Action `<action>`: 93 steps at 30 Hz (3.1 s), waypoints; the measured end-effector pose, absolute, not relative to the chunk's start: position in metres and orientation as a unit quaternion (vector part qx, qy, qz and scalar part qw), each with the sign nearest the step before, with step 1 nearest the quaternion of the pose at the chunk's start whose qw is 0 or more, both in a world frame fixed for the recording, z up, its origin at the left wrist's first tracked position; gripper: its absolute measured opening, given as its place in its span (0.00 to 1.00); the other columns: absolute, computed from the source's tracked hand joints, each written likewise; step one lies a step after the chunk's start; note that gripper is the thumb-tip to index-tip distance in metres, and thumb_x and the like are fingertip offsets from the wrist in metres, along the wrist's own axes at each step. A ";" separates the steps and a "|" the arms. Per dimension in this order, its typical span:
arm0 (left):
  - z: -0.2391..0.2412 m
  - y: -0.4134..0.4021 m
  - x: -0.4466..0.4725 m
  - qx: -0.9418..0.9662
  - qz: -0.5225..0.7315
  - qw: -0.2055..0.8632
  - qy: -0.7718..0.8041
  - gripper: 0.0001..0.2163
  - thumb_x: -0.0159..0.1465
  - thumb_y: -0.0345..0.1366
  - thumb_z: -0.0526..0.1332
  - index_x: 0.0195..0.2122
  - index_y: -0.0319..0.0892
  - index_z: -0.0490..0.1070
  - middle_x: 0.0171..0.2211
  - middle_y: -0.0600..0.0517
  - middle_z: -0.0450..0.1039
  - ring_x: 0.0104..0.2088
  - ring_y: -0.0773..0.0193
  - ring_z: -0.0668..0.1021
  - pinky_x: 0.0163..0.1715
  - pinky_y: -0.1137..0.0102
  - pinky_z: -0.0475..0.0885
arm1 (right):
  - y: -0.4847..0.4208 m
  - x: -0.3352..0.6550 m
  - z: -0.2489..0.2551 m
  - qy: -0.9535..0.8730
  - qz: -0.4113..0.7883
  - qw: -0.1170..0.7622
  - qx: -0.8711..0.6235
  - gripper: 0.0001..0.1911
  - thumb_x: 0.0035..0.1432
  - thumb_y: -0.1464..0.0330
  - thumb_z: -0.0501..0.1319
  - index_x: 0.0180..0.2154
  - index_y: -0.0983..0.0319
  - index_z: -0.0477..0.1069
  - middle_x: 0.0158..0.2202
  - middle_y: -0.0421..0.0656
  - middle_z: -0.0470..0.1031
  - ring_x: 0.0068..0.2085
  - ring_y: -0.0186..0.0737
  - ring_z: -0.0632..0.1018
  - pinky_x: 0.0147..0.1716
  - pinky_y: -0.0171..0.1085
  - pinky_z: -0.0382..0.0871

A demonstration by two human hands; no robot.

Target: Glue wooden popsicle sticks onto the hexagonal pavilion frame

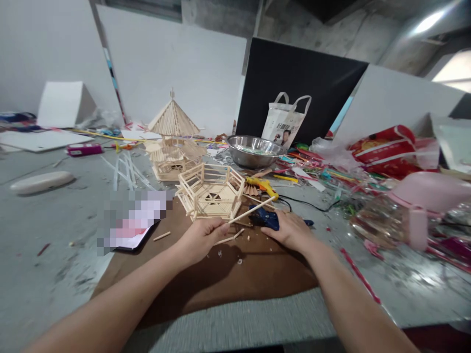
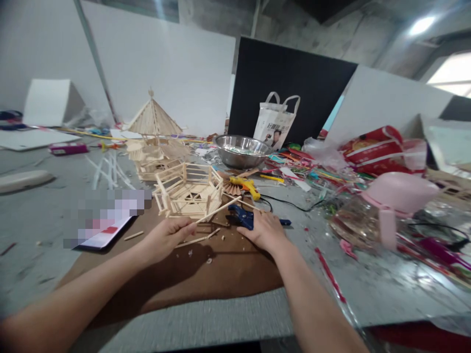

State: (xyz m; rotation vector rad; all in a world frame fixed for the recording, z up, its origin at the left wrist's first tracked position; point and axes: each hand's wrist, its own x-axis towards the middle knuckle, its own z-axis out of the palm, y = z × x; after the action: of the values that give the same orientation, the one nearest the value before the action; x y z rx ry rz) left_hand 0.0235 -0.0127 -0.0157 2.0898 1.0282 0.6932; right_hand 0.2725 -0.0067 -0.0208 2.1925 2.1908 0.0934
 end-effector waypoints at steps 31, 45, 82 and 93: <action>-0.019 -0.026 0.037 0.874 0.100 0.017 0.476 0.14 0.62 0.38 0.43 0.31 0.43 0.68 0.26 0.49 0.74 0.26 0.58 0.76 0.22 0.70 0.64 | -0.039 0.210 -0.020 0.845 0.164 -0.204 0.467 0.15 0.57 0.64 0.49 0.25 0.62 0.68 0.24 0.42 0.69 0.29 0.36 0.66 0.30 0.35 0.53; -0.014 -0.030 0.037 0.871 0.093 0.027 0.482 0.16 0.61 0.40 0.43 0.32 0.44 0.69 0.26 0.48 0.74 0.26 0.60 0.76 0.23 0.70 0.64 | -0.045 0.207 -0.019 0.835 0.180 -0.218 0.473 0.15 0.57 0.64 0.49 0.23 0.62 0.67 0.22 0.41 0.68 0.26 0.33 0.67 0.26 0.34 0.51; -0.016 -0.019 0.036 0.496 0.443 0.689 0.290 0.09 0.59 0.40 0.53 0.32 0.38 0.60 0.29 0.51 0.72 0.30 0.70 0.73 0.34 0.73 0.66 | -0.018 0.218 -0.020 0.805 0.097 -0.321 0.489 0.11 0.56 0.67 0.51 0.29 0.63 0.70 0.29 0.43 0.74 0.34 0.38 0.70 0.38 0.39 0.58; -0.011 -0.019 0.037 0.376 0.537 0.719 0.232 0.09 0.55 0.37 0.59 0.32 0.43 0.59 0.35 0.55 0.71 0.37 0.66 0.73 0.35 0.69 0.69 | -0.040 0.166 0.001 0.798 -0.237 -0.320 0.451 0.04 0.50 0.71 0.56 0.30 0.63 0.68 0.27 0.40 0.73 0.28 0.33 0.72 0.28 0.31 0.63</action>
State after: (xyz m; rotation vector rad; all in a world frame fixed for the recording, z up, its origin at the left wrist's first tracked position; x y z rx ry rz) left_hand 0.0375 -0.0194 -0.0107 0.8305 0.5131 1.1875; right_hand 0.1662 -0.0398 0.0010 1.8068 3.1980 -0.9500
